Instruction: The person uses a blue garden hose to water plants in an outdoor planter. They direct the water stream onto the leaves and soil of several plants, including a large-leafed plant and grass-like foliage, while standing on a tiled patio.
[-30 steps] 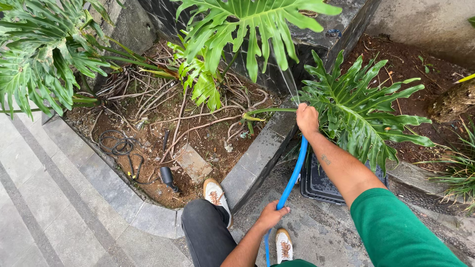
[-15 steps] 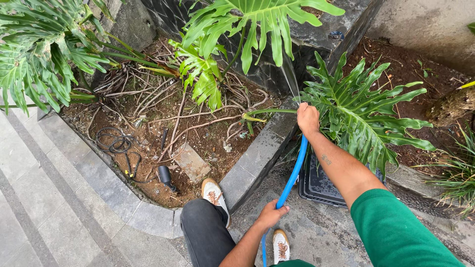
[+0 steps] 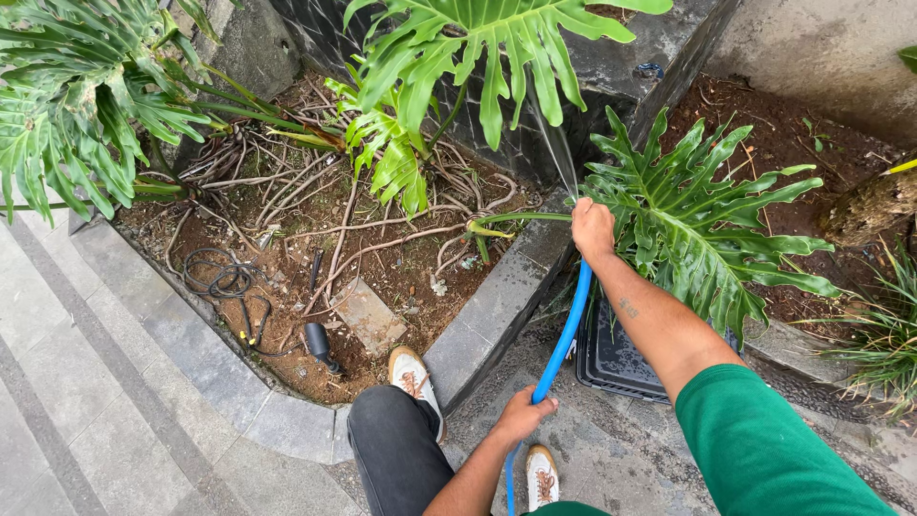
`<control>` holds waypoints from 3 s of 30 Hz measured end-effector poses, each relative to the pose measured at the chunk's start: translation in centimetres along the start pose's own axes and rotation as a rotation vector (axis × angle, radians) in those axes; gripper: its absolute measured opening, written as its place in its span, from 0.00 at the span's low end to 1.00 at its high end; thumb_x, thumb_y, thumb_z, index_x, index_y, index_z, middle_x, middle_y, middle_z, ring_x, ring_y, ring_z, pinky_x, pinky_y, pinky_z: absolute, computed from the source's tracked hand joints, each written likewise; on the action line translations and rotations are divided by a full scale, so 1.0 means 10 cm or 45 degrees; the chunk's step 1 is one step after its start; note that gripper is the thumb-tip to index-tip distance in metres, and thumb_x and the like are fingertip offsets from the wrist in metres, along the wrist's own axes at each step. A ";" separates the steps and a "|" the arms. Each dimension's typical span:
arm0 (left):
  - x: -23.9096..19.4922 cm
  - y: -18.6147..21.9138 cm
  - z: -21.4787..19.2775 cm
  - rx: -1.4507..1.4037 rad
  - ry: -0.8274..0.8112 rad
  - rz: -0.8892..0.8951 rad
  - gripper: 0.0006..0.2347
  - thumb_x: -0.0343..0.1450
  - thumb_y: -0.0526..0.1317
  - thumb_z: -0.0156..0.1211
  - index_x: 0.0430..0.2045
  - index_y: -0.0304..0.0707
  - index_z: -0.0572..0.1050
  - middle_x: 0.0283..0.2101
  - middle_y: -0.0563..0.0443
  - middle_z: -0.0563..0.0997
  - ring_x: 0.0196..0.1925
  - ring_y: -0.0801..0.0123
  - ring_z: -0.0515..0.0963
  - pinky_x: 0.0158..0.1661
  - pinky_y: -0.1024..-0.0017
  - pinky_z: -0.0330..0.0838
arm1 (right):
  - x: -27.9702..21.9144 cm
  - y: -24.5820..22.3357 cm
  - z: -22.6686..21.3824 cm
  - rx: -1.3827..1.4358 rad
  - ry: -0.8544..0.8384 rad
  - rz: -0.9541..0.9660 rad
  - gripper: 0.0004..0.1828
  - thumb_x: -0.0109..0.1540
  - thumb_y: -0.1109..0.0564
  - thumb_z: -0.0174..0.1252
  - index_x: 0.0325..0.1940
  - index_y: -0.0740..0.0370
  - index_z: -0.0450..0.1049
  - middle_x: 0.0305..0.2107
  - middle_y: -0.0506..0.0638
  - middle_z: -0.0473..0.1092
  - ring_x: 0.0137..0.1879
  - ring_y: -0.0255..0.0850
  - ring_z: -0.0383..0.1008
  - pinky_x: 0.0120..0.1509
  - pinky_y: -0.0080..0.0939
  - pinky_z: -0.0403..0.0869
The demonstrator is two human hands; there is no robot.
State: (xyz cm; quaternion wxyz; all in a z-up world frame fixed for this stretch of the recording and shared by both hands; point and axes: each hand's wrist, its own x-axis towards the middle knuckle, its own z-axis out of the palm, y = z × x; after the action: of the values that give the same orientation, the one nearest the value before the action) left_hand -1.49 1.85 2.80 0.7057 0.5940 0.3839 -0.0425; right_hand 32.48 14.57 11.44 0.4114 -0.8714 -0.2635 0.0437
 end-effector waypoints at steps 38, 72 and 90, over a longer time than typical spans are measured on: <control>0.02 -0.10 0.01 -0.099 0.050 0.021 0.13 0.70 0.46 0.64 0.41 0.41 0.75 0.38 0.53 0.80 0.44 0.70 0.77 0.50 0.68 0.69 | -0.15 -0.16 -0.19 0.693 0.005 0.454 0.25 0.67 0.45 0.42 0.22 0.62 0.66 0.11 0.48 0.61 0.13 0.37 0.61 0.13 0.41 0.59; 0.29 -1.24 0.05 0.710 -0.043 -0.109 0.27 0.64 0.62 0.64 0.34 0.32 0.83 0.39 0.31 0.84 0.47 0.46 0.84 0.50 0.56 0.75 | -1.18 0.72 1.14 0.293 -0.882 0.673 0.31 0.69 0.33 0.42 0.24 0.59 0.63 0.14 0.47 0.58 0.15 0.39 0.56 0.19 0.43 0.59; -0.90 -1.89 -0.25 0.120 0.557 -0.339 0.19 0.64 0.57 0.66 0.32 0.40 0.84 0.32 0.36 0.85 0.39 0.50 0.86 0.44 0.57 0.76 | -2.36 0.46 1.95 0.655 -1.000 0.955 0.25 0.66 0.35 0.40 0.24 0.52 0.59 0.13 0.43 0.53 0.15 0.34 0.50 0.18 0.38 0.52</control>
State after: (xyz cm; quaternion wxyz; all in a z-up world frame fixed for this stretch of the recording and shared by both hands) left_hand -18.74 -5.05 -7.12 0.5656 0.5655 0.5998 -0.0234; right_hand 8.47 14.05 -8.10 0.4375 -0.6960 -0.0513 0.5670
